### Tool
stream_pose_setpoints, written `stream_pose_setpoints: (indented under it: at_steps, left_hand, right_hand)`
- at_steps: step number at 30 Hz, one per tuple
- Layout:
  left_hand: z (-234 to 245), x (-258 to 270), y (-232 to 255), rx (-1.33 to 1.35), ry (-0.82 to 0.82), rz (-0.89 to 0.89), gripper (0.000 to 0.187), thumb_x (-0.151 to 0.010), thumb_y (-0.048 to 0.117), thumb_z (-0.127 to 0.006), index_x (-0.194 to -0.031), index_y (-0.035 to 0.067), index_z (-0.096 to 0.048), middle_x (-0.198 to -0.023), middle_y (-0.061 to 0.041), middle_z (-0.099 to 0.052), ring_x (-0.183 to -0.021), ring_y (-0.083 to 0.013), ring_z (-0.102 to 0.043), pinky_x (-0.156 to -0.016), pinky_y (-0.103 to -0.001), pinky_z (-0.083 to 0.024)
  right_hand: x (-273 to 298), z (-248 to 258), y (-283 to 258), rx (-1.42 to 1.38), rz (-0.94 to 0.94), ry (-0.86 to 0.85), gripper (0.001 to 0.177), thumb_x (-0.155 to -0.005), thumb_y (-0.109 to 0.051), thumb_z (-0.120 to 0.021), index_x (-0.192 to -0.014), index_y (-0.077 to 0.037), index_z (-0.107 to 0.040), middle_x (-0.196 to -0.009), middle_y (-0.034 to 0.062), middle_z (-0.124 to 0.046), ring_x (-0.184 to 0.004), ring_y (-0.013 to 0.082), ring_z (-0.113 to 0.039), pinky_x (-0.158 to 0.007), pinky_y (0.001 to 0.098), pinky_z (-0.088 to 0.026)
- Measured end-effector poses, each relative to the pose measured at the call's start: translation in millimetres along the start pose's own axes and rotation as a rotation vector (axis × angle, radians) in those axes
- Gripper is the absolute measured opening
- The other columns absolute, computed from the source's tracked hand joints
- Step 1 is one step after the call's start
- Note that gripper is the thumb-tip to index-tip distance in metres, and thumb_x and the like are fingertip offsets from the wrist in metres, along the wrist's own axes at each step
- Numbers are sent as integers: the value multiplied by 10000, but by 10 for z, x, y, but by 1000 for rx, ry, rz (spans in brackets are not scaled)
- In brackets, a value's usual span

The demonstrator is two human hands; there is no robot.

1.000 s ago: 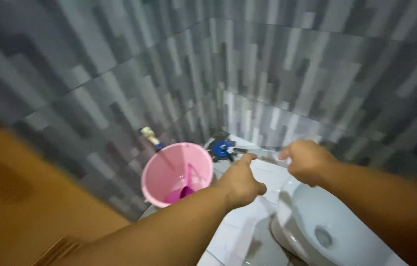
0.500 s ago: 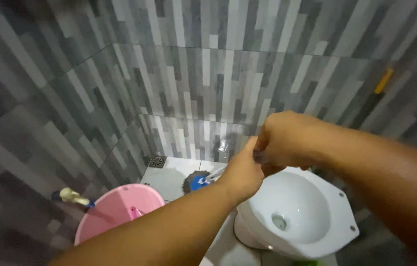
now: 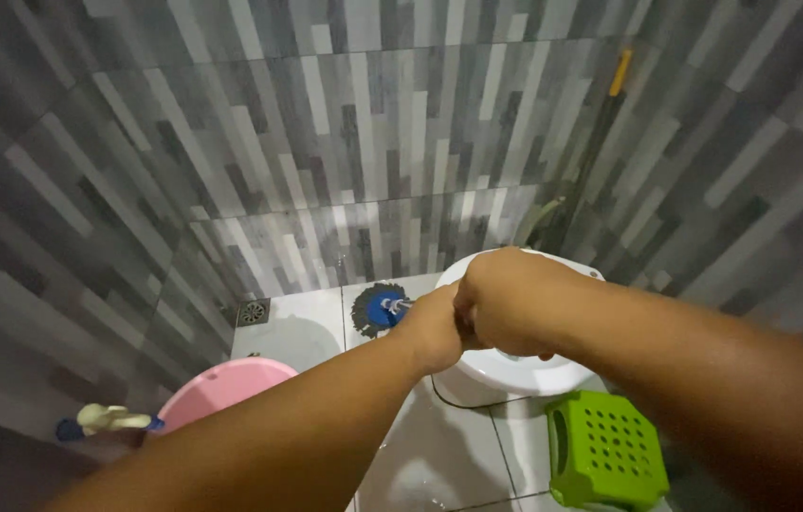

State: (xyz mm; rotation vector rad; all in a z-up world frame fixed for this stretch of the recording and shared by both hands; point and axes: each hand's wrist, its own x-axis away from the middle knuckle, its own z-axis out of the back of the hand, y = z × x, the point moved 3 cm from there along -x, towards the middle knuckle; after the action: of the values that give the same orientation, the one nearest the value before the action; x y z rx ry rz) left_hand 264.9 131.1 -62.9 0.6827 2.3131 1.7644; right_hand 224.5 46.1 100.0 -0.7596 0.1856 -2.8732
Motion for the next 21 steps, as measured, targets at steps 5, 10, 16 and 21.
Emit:
stream_pose_setpoints:
  at_steps: [5, 10, 16, 21]
  left_hand:
    - [-52, 297, 148, -458, 1, -31, 374, -966, -21, -496, -1315, 74, -589, -1234, -89, -686, -1118, -198, -695, -949, -328, -558]
    - [-260, 511, 108, -349, -98, -26, 258, -977, -10, -558, -1231, -5, -606, -1137, -126, -713, -1024, -221, -731, -955, -349, -621]
    - [-919, 1287, -64, -791, -97, -137, 424, -846, 35, -719, -1250, 133, -640, -1141, -61, -737, -1071, -212, -693, -922, -343, -566]
    - [-1461, 2047, -138, -1028, -90, -108, 471, -776, 224, -803, -1224, 195, -660, -1097, -96, -753, -1029, -301, -699, -865, -417, -542]
  right_hand:
    - [267, -19, -60, -35, -14, 32, 406, -849, -94, -610, -1145, -292, -804, -747, 130, -742, -586, 250, -669, -546, 382, -550]
    - [734, -108, -49, -32, -32, 52, 405, -830, -85, -604, -1075, -300, -845, -707, 154, -722, -555, 244, -639, -540, 383, -525]
    - [1560, -588, 135, -120, 47, 203, 264, -782, -155, -682, -961, -237, -858, -715, 65, -745, -533, 179, -659, -553, 337, -532]
    - [2325, -997, 203, -223, -73, 71, 265, -836, -132, -637, -966, -156, -867, -744, 109, -773, -553, 233, -665, -564, 373, -555]
